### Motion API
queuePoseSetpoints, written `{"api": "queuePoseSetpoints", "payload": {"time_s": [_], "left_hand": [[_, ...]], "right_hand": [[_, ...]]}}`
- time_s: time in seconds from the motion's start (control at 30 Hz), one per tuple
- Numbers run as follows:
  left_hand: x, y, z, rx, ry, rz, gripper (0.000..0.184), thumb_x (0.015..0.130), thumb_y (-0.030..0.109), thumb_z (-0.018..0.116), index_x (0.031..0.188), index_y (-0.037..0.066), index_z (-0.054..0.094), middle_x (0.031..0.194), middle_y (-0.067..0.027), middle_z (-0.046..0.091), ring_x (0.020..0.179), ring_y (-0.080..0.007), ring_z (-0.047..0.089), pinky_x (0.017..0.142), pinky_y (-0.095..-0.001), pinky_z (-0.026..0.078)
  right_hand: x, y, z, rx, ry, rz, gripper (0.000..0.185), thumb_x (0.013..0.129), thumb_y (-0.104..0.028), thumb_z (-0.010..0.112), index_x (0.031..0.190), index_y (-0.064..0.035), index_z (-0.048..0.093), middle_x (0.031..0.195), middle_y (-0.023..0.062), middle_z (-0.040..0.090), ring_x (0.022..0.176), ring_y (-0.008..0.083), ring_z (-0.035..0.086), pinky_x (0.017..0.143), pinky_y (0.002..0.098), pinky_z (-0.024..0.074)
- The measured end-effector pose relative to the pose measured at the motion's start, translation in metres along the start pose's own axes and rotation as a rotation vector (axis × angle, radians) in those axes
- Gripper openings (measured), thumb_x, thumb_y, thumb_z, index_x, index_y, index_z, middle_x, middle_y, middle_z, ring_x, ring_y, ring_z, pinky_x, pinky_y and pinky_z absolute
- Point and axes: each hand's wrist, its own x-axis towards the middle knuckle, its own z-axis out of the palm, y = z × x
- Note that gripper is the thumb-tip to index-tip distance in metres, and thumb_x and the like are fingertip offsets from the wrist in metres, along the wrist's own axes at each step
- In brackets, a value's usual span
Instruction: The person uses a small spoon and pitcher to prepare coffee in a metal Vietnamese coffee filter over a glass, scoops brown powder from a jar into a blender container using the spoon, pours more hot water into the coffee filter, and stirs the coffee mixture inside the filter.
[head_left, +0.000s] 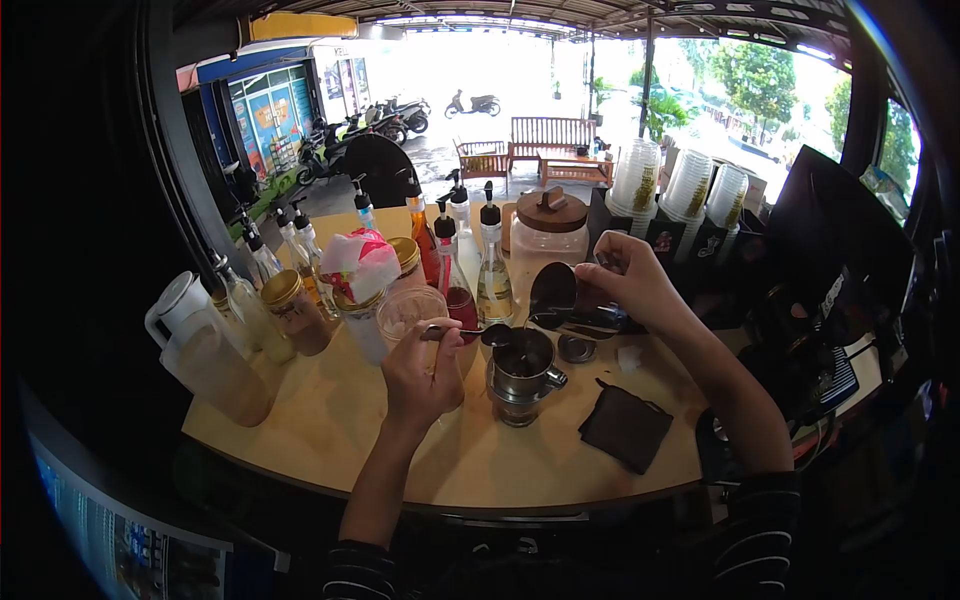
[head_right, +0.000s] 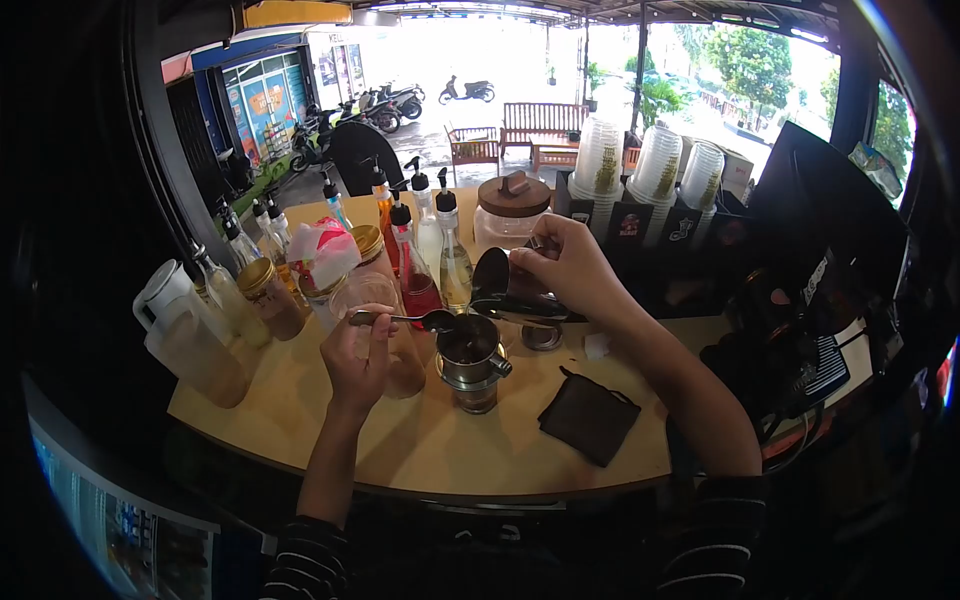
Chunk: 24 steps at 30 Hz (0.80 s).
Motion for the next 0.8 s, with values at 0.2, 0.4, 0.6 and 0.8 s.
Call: {"api": "queuePoseSetpoints", "payload": {"time_s": [0.2,0.4,0.6,0.8], "left_hand": [[-0.001,-0.003,-0.009,-0.015,0.004,-0.029,0.011,0.089,0.01,0.062,0.095,0.001,0.063,0.08,-0.0113,0.067,0.073,-0.02,0.068,0.065,-0.0295,0.051],[-0.003,-0.006,-0.01,0.015,0.005,-0.01,0.01,0.089,0.01,0.062,0.095,0.002,0.063,0.081,-0.011,0.067,0.075,-0.0202,0.068,0.066,-0.0295,0.052],[-0.003,-0.003,-0.009,0.009,-0.013,-0.011,0.011,0.089,0.011,0.062,0.096,0.002,0.063,0.079,-0.0109,0.067,0.073,-0.0194,0.068,0.065,-0.0294,0.051],[-0.004,-0.001,-0.004,-0.03,-0.017,-0.018,0.01,0.09,0.01,0.061,0.095,0.002,0.062,0.076,-0.011,0.066,0.071,-0.0191,0.068,0.064,-0.0293,0.051]], "right_hand": [[0.005,-0.001,0.006,0.063,0.014,0.029,0.026,0.087,-0.008,0.066,0.076,-0.0069,0.043,0.067,-0.0065,0.044,0.063,-0.001,0.046,0.057,0.0186,0.0496],[0.009,0.005,0.004,0.052,0.011,-0.015,0.024,0.088,-0.008,0.066,0.077,-0.0072,0.044,0.068,-0.0055,0.049,0.064,-0.0009,0.049,0.057,0.0174,0.0478],[0.003,0.0,-0.002,0.056,0.028,-0.007,0.025,0.088,-0.008,0.065,0.076,-0.008,0.043,0.068,-0.0057,0.049,0.063,-0.0013,0.048,0.056,0.0168,0.0464],[-0.006,-0.006,-0.007,0.098,0.078,0.033,0.024,0.088,-0.006,0.064,0.077,-0.0082,0.043,0.069,-0.0058,0.05,0.063,-0.0013,0.047,0.055,0.0172,0.0445]]}}
